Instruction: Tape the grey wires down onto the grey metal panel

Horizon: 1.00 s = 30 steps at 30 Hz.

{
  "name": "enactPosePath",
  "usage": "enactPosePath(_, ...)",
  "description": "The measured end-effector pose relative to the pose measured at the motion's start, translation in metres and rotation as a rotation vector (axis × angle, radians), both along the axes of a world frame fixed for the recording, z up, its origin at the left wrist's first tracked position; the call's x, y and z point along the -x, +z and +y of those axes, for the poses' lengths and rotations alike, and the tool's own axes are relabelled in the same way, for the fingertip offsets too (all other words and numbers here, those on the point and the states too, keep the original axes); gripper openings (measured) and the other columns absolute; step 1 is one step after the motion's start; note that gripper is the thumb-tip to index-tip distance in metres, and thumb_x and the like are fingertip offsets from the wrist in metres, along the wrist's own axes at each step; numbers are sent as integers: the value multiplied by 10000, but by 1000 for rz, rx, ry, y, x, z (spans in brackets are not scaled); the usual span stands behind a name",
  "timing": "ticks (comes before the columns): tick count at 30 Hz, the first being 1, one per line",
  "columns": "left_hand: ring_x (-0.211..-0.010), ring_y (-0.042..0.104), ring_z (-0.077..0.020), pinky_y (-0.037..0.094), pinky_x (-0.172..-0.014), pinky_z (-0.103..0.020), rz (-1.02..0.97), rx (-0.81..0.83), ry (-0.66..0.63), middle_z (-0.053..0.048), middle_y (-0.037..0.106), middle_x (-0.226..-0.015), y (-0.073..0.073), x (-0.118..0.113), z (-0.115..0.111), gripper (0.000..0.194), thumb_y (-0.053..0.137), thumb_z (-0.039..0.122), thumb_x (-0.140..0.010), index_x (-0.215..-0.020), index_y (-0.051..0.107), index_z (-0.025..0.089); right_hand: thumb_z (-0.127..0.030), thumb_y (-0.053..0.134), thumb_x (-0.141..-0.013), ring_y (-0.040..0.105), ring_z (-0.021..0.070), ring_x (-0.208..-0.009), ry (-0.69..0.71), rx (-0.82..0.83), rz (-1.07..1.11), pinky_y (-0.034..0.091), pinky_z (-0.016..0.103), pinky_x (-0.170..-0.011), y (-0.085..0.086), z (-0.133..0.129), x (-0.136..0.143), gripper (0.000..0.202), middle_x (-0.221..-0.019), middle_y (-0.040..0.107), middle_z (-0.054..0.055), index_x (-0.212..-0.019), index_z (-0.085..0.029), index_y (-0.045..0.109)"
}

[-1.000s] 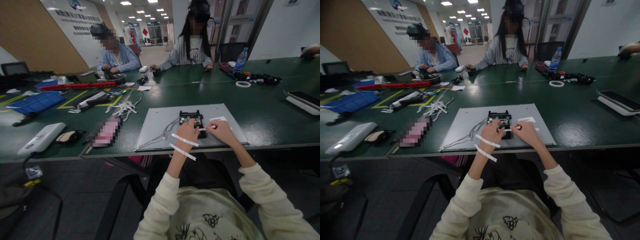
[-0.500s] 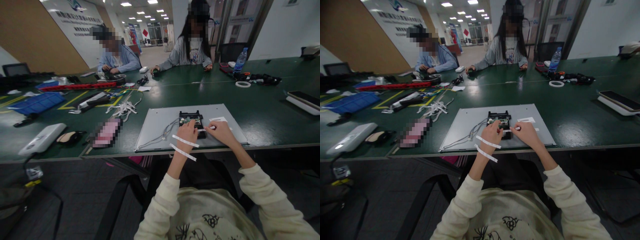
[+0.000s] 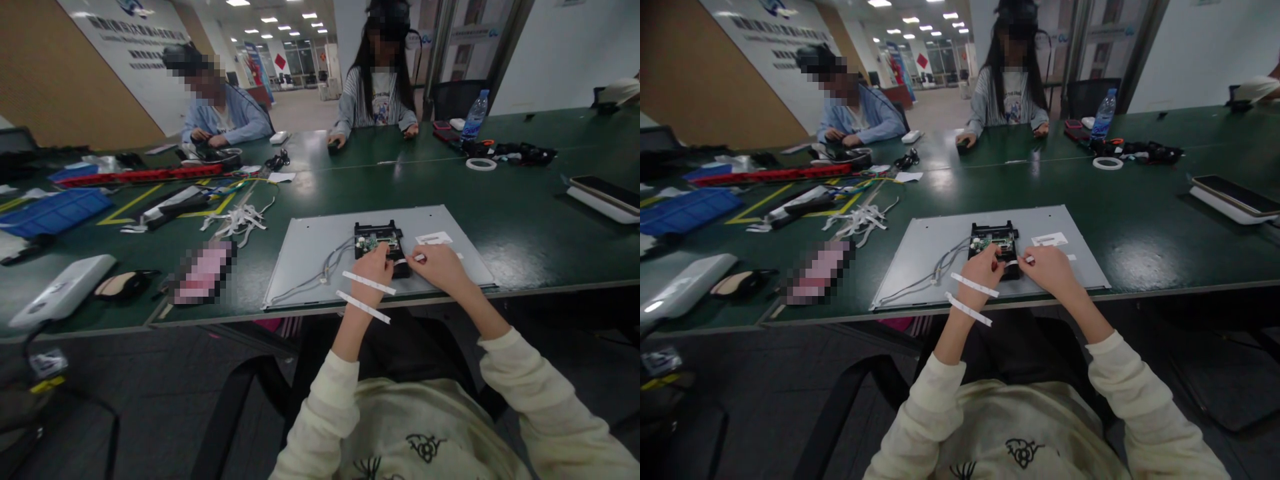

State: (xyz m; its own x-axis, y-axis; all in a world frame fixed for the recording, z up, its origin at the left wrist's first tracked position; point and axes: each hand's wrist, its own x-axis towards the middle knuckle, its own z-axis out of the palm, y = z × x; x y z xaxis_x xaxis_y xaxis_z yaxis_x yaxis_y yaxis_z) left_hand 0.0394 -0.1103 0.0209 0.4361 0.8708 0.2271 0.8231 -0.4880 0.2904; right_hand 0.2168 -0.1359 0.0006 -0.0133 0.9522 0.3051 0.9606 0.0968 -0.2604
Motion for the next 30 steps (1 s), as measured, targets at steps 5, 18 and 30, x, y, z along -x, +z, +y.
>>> enactPosePath(5, -804, 655, -178, 453, -678, -267, -10, -18, 5, -25, 680, -881, -4, 0, -5, 171, 536, 193, -876, -1046, 538, 205, -378, 522, -876, 626, 212, -719, 1, 3, -31, 320, 286, -602, -1, 0, 1, 266, -757, 709, 76, -774, -200, 691)
enactPosePath(18, -793, 653, -176, 440, -660, -260, -24, -29, 14, -29, 674, -853, 0, -1, -6, 164, 513, 183, -884, -1047, 530, 197, -376, 524, -877, 617, 204, -704, -16, 23, -36, 302, 283, -581, 5, 0, 3, 257, -747, 706, 74, -805, -206, 703)
enactPosePath(30, -793, 642, -171, 437, -678, -254, -44, -26, 7, -25, 674, -861, -5, 0, -5, 187, 532, 192, -881, -1067, 521, 209, -419, 499, -892, 615, 205, -730, -80, 34, -88, 301, 282, -583, 9, -8, 8, 303, -800, 707, 83, -797, -206, 692)
